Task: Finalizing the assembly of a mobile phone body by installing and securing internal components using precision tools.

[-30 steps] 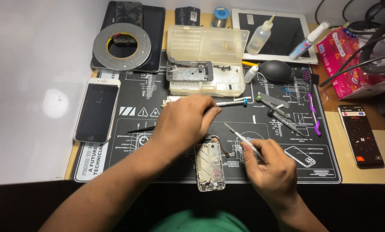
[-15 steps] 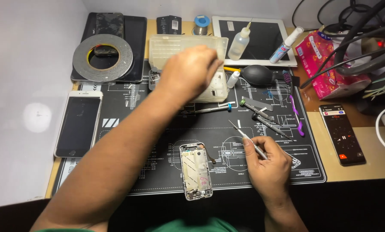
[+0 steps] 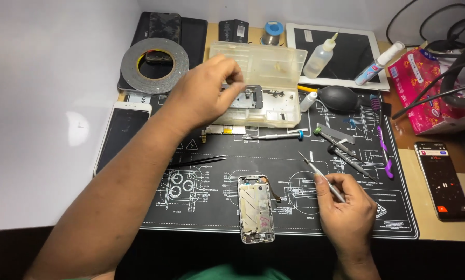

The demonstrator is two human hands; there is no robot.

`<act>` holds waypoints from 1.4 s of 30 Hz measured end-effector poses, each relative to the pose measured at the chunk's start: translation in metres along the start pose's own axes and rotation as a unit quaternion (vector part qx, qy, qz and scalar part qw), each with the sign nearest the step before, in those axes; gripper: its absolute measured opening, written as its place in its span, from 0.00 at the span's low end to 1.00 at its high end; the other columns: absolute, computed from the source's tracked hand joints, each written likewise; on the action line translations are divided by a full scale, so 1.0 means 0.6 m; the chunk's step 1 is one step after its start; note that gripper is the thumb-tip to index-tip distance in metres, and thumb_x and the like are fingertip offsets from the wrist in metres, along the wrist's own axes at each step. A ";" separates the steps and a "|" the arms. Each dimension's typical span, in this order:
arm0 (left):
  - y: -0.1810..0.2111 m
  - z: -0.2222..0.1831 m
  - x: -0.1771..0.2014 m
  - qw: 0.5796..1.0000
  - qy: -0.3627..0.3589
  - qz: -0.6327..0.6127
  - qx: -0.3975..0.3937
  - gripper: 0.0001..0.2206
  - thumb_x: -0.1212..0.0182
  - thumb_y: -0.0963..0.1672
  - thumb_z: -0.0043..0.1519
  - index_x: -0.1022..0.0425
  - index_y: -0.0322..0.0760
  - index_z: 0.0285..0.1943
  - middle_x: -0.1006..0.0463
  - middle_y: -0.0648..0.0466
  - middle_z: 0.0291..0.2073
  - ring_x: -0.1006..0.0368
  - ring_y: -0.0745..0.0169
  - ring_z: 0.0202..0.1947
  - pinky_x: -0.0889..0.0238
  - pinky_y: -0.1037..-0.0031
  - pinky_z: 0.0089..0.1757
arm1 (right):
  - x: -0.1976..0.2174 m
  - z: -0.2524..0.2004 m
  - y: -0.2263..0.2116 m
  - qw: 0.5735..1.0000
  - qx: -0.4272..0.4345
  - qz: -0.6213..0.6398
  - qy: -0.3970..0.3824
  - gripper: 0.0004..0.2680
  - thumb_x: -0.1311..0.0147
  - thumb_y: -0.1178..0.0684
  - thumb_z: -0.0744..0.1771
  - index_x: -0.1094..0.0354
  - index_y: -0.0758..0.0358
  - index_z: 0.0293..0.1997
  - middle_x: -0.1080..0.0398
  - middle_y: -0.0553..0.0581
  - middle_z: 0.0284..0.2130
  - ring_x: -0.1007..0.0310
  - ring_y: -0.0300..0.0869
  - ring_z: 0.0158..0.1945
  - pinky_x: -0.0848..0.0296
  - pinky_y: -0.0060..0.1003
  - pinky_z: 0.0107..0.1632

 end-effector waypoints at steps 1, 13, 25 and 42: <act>-0.004 0.003 -0.009 1.000 0.001 -0.001 0.000 0.05 0.41 0.47 0.66 0.27 0.45 0.41 0.24 0.59 0.40 0.28 0.57 0.36 0.35 0.62 0.34 | -0.001 0.000 0.000 1.000 0.001 -0.001 0.000 0.07 0.38 0.50 0.68 0.28 0.59 0.34 0.33 0.46 0.20 0.38 0.35 0.22 0.40 0.32 0.28; -0.008 0.026 -0.103 0.987 -0.039 0.114 -0.102 0.08 0.39 0.48 0.65 0.18 0.43 0.42 0.24 0.56 0.35 0.29 0.47 0.40 0.33 0.56 0.36 | -0.003 0.002 0.002 1.000 0.019 -0.001 0.007 0.07 0.39 0.50 0.68 0.28 0.59 0.34 0.30 0.46 0.23 0.34 0.36 0.24 0.37 0.32 0.29; 0.077 -0.097 -0.005 0.993 0.096 -0.022 -0.057 0.12 0.46 0.45 0.67 0.18 0.37 0.49 0.23 0.54 0.37 0.23 0.48 0.33 0.30 0.57 0.30 | 0.000 -0.003 0.003 1.000 -0.006 -0.002 -0.024 0.07 0.39 0.49 0.68 0.27 0.60 0.36 0.28 0.49 0.24 0.32 0.38 0.24 0.36 0.35 0.29; 0.164 -0.348 -0.145 0.976 0.151 0.158 0.018 0.46 0.41 0.71 0.49 0.35 0.40 0.63 0.27 0.48 0.54 0.29 0.49 0.49 0.43 0.59 0.49 | 0.005 -0.011 -0.012 1.000 0.014 -0.019 -0.008 0.06 0.38 0.52 0.71 0.27 0.61 0.38 0.34 0.48 0.21 0.38 0.37 0.25 0.40 0.34 0.32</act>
Point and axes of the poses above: each hand's wrist, its own z-axis towards the middle knuckle, its own x-axis out of the back of the hand, y = z × x, the point moved 5 cm from there along z, towards the middle knuckle
